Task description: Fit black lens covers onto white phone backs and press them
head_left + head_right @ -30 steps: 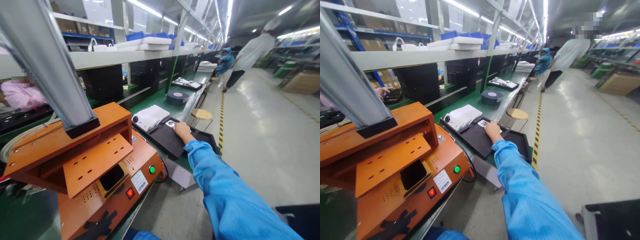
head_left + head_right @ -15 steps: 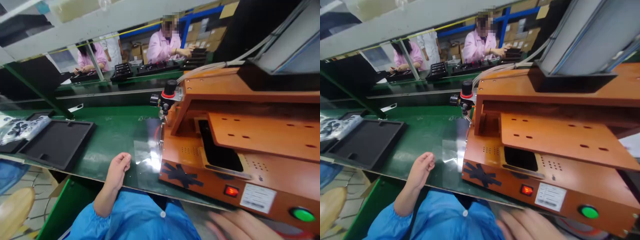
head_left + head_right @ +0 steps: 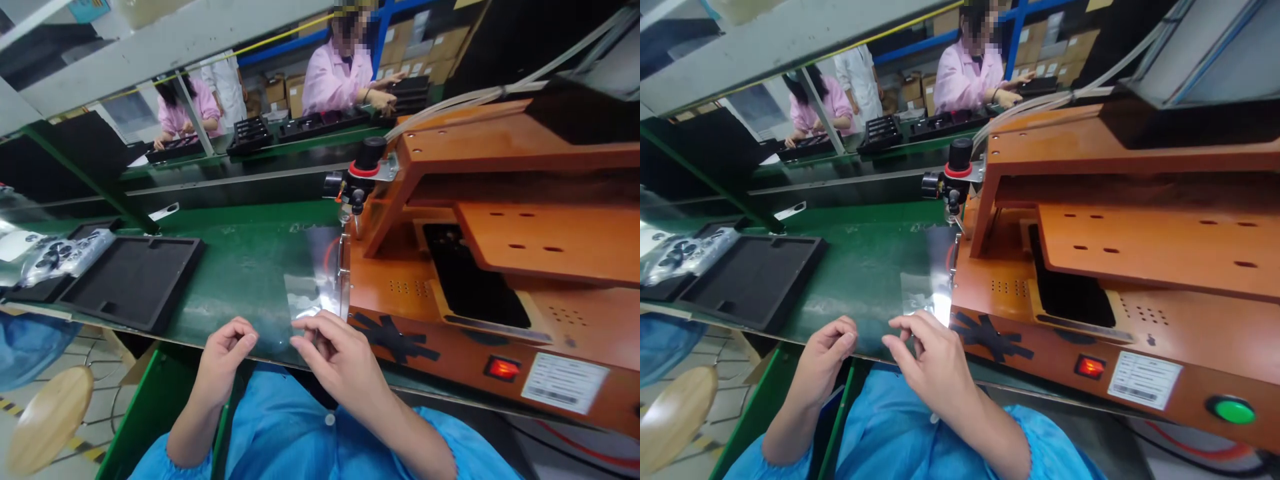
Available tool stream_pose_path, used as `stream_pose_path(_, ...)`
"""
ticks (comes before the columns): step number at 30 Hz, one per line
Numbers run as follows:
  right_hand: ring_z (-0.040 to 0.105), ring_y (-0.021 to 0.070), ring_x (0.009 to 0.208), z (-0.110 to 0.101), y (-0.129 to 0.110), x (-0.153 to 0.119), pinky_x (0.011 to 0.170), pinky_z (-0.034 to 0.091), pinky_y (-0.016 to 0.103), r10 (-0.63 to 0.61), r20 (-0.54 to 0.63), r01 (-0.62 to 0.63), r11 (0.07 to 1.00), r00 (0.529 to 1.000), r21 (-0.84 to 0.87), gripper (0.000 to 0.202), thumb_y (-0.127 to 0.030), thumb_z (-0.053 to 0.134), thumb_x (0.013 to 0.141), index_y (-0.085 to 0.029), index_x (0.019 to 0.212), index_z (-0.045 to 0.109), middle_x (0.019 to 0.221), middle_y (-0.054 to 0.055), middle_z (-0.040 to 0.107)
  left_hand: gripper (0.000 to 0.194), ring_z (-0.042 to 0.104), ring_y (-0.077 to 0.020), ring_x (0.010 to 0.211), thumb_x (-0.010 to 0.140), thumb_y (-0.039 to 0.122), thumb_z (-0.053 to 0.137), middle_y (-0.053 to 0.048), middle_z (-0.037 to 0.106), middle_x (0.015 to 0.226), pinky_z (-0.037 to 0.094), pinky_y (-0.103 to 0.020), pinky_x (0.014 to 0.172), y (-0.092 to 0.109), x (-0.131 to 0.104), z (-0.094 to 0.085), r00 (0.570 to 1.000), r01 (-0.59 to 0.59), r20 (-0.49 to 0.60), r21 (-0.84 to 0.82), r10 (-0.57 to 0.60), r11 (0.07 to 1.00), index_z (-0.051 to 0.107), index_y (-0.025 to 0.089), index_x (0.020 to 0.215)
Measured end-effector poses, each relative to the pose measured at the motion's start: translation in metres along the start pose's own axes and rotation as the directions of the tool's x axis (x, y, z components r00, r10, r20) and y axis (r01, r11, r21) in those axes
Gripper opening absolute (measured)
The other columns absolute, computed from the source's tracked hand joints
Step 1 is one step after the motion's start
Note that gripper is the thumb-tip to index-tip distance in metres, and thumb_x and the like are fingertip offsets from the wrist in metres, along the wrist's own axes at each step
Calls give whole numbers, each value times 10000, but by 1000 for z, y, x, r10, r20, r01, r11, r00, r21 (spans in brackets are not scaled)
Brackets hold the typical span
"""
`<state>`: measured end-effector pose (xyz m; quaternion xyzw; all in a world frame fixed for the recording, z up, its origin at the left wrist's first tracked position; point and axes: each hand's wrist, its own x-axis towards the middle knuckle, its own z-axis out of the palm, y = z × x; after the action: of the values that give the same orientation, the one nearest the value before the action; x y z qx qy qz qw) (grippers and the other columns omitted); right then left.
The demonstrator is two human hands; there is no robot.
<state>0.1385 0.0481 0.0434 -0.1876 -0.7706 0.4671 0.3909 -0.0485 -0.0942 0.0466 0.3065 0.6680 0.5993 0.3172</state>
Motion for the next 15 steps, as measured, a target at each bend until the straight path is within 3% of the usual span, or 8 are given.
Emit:
stream_pose_path(5,501,88,586,17,4,6,549,418,220,29,2,-29,999,1000,-17,18,-189,758,961,-195,977,752,777,-29,632,368,539,-156,793,884,531,875,-55,597,864,450,-229,722,-9,0,-7,1000,-20,21,8,20,1000,761,193,793)
stream_pose_path(10,539,103,619,22,5,6,565,437,216,17,56,-16,1000,998,-22,179,-167,637,1022,-205,851,675,743,-17,599,335,574,-147,774,919,492,853,-59,612,840,478,-233,737,-16,6,-6,995,-64,75,32,62,997,784,188,795)
stream_pose_path(13,585,106,633,19,13,-1,583,482,207,-111,-5,110,988,994,-106,190,-151,563,1052,-211,880,619,765,-5,614,325,625,-163,824,917,487,850,-81,639,973,504,-254,749,-23,11,-11,987,-51,156,19,48,999,821,214,1090)
stream_pose_path(15,651,108,657,16,26,-11,614,531,202,-251,-49,237,951,967,-197,159,-147,555,1056,-212,930,626,783,4,660,525,641,-168,852,927,486,829,-103,627,1110,513,-268,745,-24,19,-20,983,-40,180,55,30,998,718,236,1375)
